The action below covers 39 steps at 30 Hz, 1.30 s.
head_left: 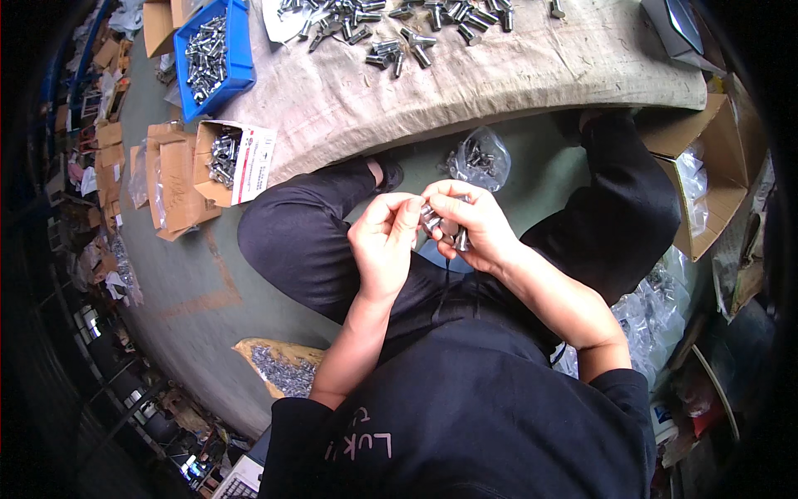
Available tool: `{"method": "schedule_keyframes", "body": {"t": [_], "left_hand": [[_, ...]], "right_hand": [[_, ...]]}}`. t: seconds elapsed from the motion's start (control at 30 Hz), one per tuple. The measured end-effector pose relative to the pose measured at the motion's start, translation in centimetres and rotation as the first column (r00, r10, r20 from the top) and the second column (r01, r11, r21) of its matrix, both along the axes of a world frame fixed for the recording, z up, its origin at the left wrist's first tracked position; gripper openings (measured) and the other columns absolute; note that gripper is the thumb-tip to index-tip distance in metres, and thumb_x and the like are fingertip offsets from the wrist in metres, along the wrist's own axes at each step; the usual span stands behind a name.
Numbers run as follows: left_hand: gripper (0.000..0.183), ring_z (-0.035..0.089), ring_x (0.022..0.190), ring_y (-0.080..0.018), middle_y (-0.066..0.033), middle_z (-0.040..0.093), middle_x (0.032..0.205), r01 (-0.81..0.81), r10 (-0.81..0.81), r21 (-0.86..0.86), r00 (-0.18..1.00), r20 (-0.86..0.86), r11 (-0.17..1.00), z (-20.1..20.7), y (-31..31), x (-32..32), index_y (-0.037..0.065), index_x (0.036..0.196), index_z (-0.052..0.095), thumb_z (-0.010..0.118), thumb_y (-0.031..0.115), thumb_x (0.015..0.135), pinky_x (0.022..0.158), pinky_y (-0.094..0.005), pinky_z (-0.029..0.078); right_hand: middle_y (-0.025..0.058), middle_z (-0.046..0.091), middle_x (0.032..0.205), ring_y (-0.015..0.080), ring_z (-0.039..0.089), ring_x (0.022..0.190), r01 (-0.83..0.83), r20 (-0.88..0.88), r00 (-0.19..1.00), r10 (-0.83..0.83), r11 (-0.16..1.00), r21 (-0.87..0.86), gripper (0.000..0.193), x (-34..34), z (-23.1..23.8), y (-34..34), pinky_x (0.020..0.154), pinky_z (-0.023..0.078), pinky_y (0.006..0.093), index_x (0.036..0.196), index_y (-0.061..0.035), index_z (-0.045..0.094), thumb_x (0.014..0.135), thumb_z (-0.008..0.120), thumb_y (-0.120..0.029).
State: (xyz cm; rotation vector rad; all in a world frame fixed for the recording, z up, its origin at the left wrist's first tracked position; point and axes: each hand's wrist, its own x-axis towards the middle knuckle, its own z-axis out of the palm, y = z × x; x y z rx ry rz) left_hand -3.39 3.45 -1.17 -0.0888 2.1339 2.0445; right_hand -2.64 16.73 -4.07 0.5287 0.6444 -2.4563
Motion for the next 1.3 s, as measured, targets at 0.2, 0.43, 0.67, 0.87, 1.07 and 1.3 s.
{"method": "schedule_keyframes", "body": {"t": [0.2,0.43,0.67,0.87,1.07,1.3], "left_hand": [[0.017,0.043,0.052,-0.0034,-0.0004,0.051,0.067,-0.043,0.044,-0.019,0.999,0.025,0.999,-0.1,-0.2,-0.4,-0.001,0.097,0.055,0.051,0.013,0.088,0.044,-0.0158,0.034],[0.015,0.043,0.051,-0.004,-0.0014,0.051,0.068,-0.075,0.063,0.057,0.981,0.184,0.996,-0.9,-0.5,-0.2,0.0,0.097,0.055,0.049,0.011,0.089,0.043,-0.0165,0.034],[0.014,0.043,0.05,-0.0045,-0.0022,0.051,0.069,-0.07,0.048,0.092,0.974,0.222,0.993,-1.5,0.3,-0.3,-0.001,0.097,0.054,0.049,0.01,0.088,0.043,-0.0167,0.035],[0.015,0.044,0.051,-0.0051,-0.0027,0.051,0.069,-0.086,0.054,0.107,0.962,0.268,0.991,-1.8,0.4,-0.4,-0.001,0.097,0.054,0.05,0.009,0.088,0.043,-0.017,0.035],[0.015,0.044,0.051,-0.0055,-0.0031,0.052,0.068,-0.108,0.069,0.112,0.951,0.302,0.988,-2.0,0.5,-0.5,-0.001,0.097,0.055,0.05,0.009,0.087,0.044,-0.0175,0.036],[0.013,0.044,0.05,-0.003,-0.002,0.053,0.067,-0.121,0.074,0.132,0.947,0.313,0.984,-2.1,0.6,-0.1,-0.001,0.095,0.056,0.051,0.008,0.087,0.043,-0.0149,0.034]], "right_hand": [[0.0082,0.053,0.075,0.0105,0.043,0.054,0.114,0.278,0.959,0.053,0.828,-0.55,0.022,0.2,-1.6,-0.1,0.032,0.036,0.0189,0.098,-0.001,0.051,0.086,0.05,-0.02],[0.0007,0.041,0.071,0.0099,0.039,0.055,0.284,0.382,0.923,0.04,0.599,-0.749,0.016,0.3,-3.1,-0.4,0.036,0.036,0.0223,0.093,-0.0031,0.049,0.084,0.05,-0.016],[0.0065,0.054,0.073,0.0177,0.053,0.064,0.474,0.506,0.86,-0.064,0.466,-0.747,0.018,0.0,-4.0,-0.6,0.069,0.052,0.0355,0.088,-0.0016,0.054,0.085,0.05,-0.019],[0.0064,0.054,0.073,0.0192,0.055,0.069,0.532,0.554,0.827,-0.096,0.453,-0.715,0.017,-0.3,-4.4,-0.7,0.078,0.05,0.04,0.085,-0.0015,0.056,0.084,0.052,-0.018],[0.0107,0.049,0.071,0.0234,0.052,0.071,0.699,0.693,0.699,-0.176,0.373,-0.61,0.015,-1.0,-5.6,-0.7,0.081,0.05,0.0413,0.086,0.0052,0.053,0.08,0.05,-0.008],[0.0143,0.049,0.068,0.0241,0.05,0.065,0.822,0.814,0.515,-0.268,0.424,-0.38,0.017,-1.6,-6.1,0.2,0.081,0.05,0.043,0.076,0.007,0.05,0.084,0.044,-0.007]]}}
